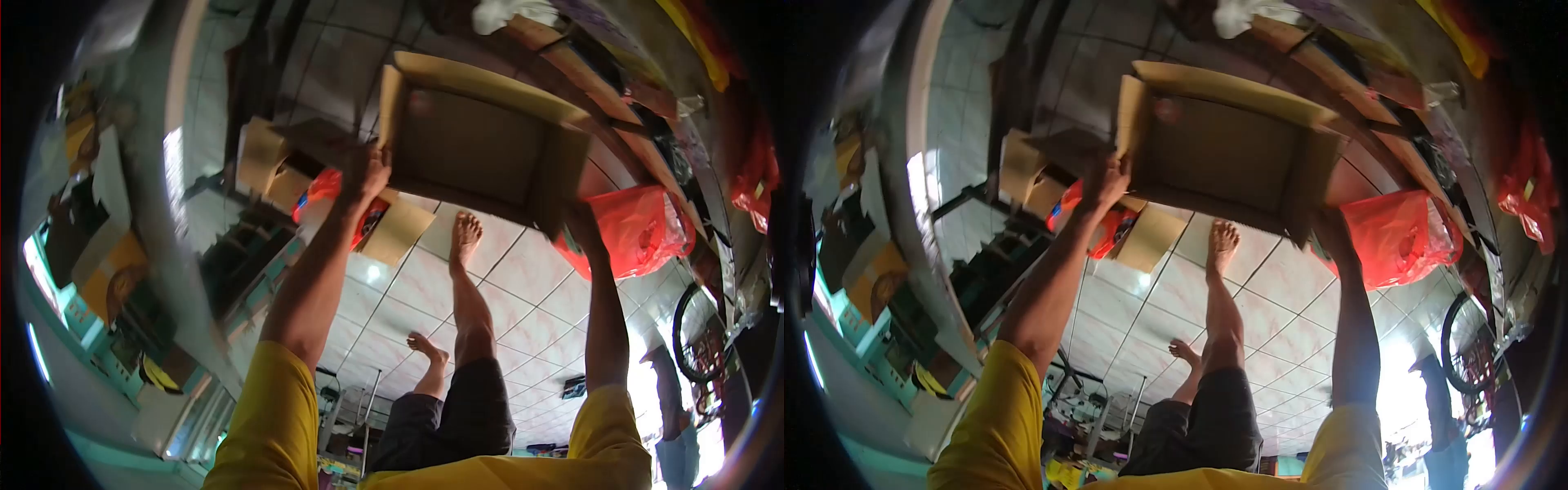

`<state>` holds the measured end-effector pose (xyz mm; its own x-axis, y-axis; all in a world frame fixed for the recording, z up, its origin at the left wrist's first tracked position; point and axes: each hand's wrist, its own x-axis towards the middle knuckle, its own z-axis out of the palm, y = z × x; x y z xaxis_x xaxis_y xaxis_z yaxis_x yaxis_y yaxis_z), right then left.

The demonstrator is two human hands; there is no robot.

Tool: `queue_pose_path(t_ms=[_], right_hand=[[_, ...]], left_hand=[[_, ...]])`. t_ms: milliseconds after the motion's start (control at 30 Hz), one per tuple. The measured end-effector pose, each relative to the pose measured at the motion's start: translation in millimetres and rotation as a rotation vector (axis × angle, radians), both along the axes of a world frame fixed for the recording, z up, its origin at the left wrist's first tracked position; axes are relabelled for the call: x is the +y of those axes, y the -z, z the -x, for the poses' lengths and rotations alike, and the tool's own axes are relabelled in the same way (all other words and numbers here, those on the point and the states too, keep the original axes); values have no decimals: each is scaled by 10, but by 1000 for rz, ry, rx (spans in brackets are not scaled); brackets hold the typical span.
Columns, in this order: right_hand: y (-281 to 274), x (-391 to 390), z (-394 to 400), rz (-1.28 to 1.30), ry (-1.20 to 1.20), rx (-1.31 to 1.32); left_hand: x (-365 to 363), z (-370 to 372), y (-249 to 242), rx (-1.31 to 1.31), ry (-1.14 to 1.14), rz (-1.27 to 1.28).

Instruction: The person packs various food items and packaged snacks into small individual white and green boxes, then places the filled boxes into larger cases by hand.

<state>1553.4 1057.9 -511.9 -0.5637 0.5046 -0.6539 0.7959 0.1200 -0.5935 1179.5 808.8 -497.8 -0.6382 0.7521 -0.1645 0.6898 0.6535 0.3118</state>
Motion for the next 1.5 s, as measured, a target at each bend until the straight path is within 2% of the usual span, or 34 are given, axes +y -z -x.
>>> queue_pose_path(t_ms=[33, 67, 100, 133, 167, 200, 233, 267, 300, 333, 433, 500, 567, 700, 767, 833, 900, 933, 1000, 1033, 1100, 1167, 1233, 1267, 1367, 1400, 1433, 1500], right_hand=[[-439, -133, -3, 265, 207, -110], [-426, -248, -388, 293, 264, -121], [-733, -397, -506, 112, 181, -9], [-1028, -488, -669, 161, 214, -55], [-1330, -653, -772, 125, 289, 90], [-1647, -664, -967, 161, 194, -42], [-2143, -816, -807, 154, 265, -40], [-2369, -899, -957, 215, 282, -56], [-2599, -971, -1116, 264, 300, -74], [-2905, -1055, -1149, 253, 270, -88], [-3687, -1436, -1288, 176, 256, -187], [-3967, -1645, -1532, 12, -10, -57], [-4438, -1976, -1368, 55, 54, -166], [-4881, -2580, -1367, 76, -215, 2], [-5254, -3039, -1102, -19, -406, 91], [-5851, -3759, -791, 52, -480, 212], [-5930, -4150, -598, 118, -635, 172], [-5940, -4385, -484, 196, -711, 123], [-6201, -4992, -147, 192, -839, 83], [-6317, -5296, -17, 190, -920, 15], [-6307, -5813, 181, 347, -1009, 10], [-6231, -6326, 462, 309, -1219, 71], [-5817, -6734, 758, 352, -1321, 124], [-5782, -7051, 893, 391, -1405, 182], [-5950, -7968, 1447, 372, -1622, 106], [-6040, -8321, 1679, 403, -1606, 113], [-6146, -8652, 1899, 386, -1685, 114], [-6178, -9234, 2333, 308, -1846, 156]], left_hand=[[-84, -92, -141, 46, 34, -107], [-181, -149, -289, -105, 44, 56], [-223, -230, -576, -312, -32, 153], [-335, -346, -766, -296, -37, 122], [-472, -458, -849, -384, -36, 132], [-556, -637, -1124, -333, -49, 81], [-575, -711, -1451, -479, -28, 164], [-826, -932, -1500, -450, -47, 123], [-1005, -1085, -1707, -413, 49, 92], [-1125, -1241, -1982, -538, -48, 121], [-1757, -1717, -2743, -610, -130, 104], [-2310, -2108, -3037, -634, -221, -7], [-2798, -2383, -3549, -701, -327, 35], [-4101, -3142, -4414, -503, -415, -146], [-4827, -3601, -4569, -425, -455, -216], [-5442, -3962, -4868, -441, -680, -116], [-6028, -4288, -5278, -349, -929, -153], [-6310, -4426, -5450, -327, -970, -173], [-6779, -4717, -5788, -261, -1163, -158], [-6993, -4840, -6018, -277, -1201, -236], [-7361, -5176, -6235, -169, -1298, -185], [-7704, -5407, -6417, -194, -1422, -163], [-7990, -5520, -6467, -208, -1530, -119], [-8101, -5589, -6489, -237, -1623, -183], [-8408, -5735, -6404, -235, -1774, -225], [-8524, -5747, -6304, -215, -1810, -165], [-8576, -5671, -6243, -67, -1848, -233], [-8728, -5185, -6560, -276, -2087, -265]])
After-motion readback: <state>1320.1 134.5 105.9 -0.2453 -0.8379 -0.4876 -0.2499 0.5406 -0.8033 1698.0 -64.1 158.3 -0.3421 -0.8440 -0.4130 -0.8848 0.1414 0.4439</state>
